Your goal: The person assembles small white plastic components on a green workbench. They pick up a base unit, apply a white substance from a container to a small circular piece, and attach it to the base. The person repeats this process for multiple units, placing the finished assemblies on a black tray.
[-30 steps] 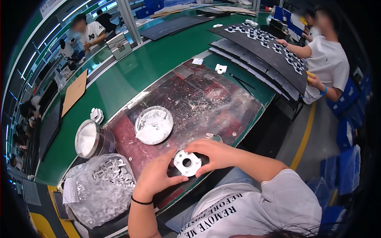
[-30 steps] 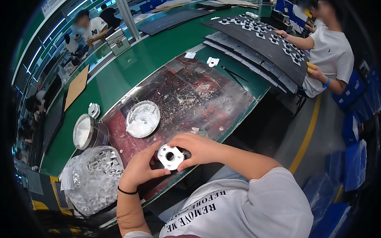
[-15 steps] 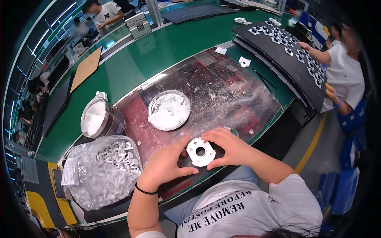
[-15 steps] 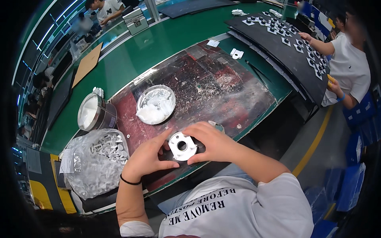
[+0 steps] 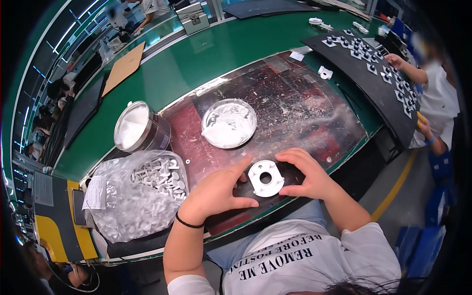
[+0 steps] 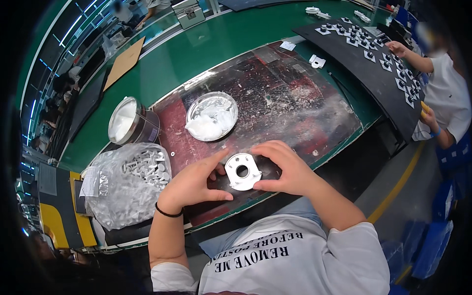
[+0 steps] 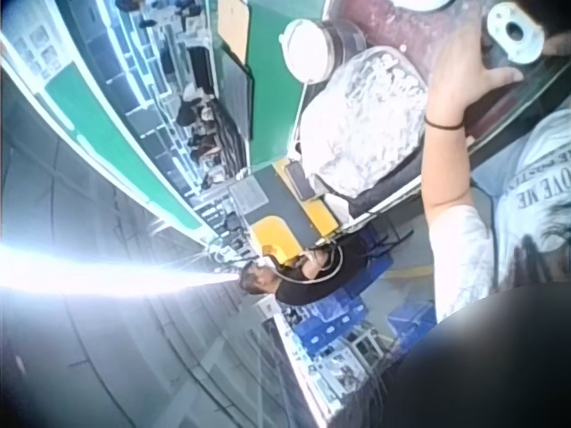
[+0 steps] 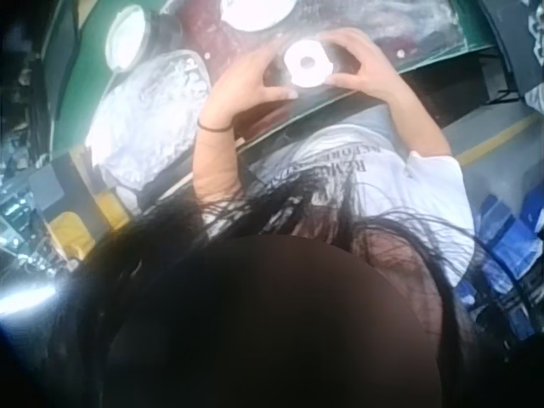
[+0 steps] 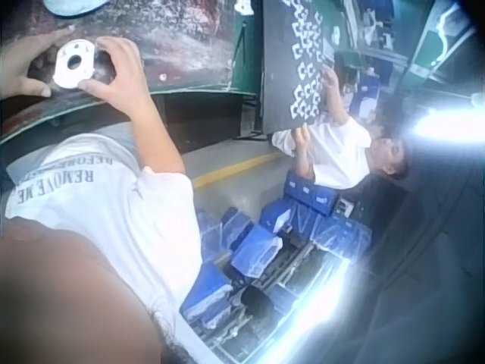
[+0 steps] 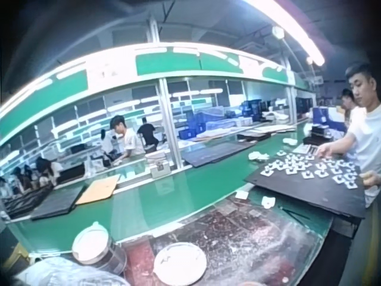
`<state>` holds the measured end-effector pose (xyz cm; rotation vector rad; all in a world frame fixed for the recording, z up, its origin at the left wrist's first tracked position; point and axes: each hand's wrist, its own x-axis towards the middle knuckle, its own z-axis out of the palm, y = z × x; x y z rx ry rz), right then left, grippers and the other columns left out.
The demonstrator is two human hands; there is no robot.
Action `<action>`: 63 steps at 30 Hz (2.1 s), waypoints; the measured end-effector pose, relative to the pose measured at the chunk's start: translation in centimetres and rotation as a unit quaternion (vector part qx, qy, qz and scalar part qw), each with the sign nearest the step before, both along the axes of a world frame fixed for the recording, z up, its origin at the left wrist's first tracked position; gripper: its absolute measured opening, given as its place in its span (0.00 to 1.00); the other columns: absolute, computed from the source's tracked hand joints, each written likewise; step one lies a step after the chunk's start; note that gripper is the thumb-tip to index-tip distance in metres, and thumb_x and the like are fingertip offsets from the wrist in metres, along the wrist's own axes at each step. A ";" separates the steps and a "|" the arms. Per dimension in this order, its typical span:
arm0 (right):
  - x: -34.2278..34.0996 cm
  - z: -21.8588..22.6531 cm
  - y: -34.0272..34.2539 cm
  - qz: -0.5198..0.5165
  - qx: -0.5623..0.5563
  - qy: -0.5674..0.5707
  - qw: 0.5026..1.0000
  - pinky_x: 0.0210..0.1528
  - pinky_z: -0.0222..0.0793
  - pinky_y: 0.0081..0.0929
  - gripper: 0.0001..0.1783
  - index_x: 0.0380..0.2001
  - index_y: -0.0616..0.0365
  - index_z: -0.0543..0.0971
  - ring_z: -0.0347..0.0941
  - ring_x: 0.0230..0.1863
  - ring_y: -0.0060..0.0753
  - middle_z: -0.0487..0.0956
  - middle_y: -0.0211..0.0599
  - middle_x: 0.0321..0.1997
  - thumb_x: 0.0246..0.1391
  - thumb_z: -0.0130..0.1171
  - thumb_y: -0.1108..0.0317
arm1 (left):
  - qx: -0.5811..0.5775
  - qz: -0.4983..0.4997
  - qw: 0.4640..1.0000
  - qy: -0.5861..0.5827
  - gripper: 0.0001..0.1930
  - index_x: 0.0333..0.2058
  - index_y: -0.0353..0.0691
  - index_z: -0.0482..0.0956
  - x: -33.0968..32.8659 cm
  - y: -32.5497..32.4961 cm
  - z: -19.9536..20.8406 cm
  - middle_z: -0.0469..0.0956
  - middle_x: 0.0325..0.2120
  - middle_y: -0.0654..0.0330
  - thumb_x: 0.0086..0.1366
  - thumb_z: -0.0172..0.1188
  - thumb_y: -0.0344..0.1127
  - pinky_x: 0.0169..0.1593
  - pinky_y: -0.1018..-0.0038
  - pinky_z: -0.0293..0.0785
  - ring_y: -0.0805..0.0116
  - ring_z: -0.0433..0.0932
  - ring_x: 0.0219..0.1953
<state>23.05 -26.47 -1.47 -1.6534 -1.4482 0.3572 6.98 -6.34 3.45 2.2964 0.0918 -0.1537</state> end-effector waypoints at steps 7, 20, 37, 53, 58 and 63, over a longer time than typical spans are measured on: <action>-0.8 0.9 0.9 0.011 -0.076 -0.097 0.992 0.61 0.52 0.40 0.43 0.55 0.56 0.68 0.61 0.60 0.45 0.69 0.41 0.57 0.35 0.70 0.49 | 0.144 0.247 0.956 -0.069 0.21 0.40 0.36 0.77 -6.8 5.7 3.0 0.77 0.36 0.52 0.48 0.68 0.39 0.42 0.67 0.72 0.55 0.76 0.38; -1.2 0.3 1.0 0.003 -0.071 -0.116 0.991 0.59 0.54 0.40 0.37 0.52 0.55 0.70 0.62 0.59 0.45 0.71 0.39 0.54 0.36 0.70 0.56 | 0.380 0.305 0.873 -0.035 0.13 0.34 0.45 0.81 -6.8 7.8 -1.9 0.77 0.36 0.62 0.47 0.65 0.36 0.56 0.57 0.58 0.59 0.72 0.44; -0.8 -0.9 0.4 -0.001 -0.008 -0.112 0.994 0.57 0.57 0.39 0.33 0.54 0.55 0.68 0.64 0.58 0.42 0.71 0.41 0.54 0.44 0.64 0.58 | 0.384 0.274 0.877 -0.092 0.12 0.32 0.43 0.76 -6.6 8.8 -3.5 0.75 0.32 0.60 0.46 0.65 0.32 0.52 0.60 0.60 0.56 0.71 0.40; 9.1 2.5 -3.9 -0.254 0.052 -0.017 0.966 0.53 0.66 0.34 0.23 0.47 0.58 0.75 0.70 0.51 0.41 0.74 0.41 0.48 0.49 0.62 0.60 | 0.338 0.279 0.895 -0.080 0.07 0.26 0.40 0.75 -6.5 8.8 -3.1 0.74 0.28 0.58 0.49 0.63 0.31 0.48 0.61 0.62 0.54 0.71 0.38; 25.2 3.5 -7.2 -0.541 -0.006 -0.094 0.836 0.52 0.67 0.39 0.28 0.47 0.59 0.74 0.72 0.51 0.45 0.77 0.45 0.48 0.45 0.62 0.53 | 0.326 0.281 0.899 -0.079 0.07 0.27 0.40 0.75 -5.9 8.5 -2.8 0.74 0.28 0.57 0.49 0.63 0.31 0.47 0.61 0.63 0.54 0.71 0.38; 29.8 3.4 -7.1 -0.697 -0.193 -0.145 0.676 0.51 0.68 0.40 0.34 0.46 0.57 0.72 0.73 0.50 0.46 0.78 0.44 0.46 0.41 0.63 0.44 | 0.315 0.286 0.902 -0.066 0.07 0.27 0.40 0.76 -6.4 8.8 -2.8 0.74 0.28 0.56 0.48 0.63 0.31 0.45 0.61 0.64 0.53 0.71 0.37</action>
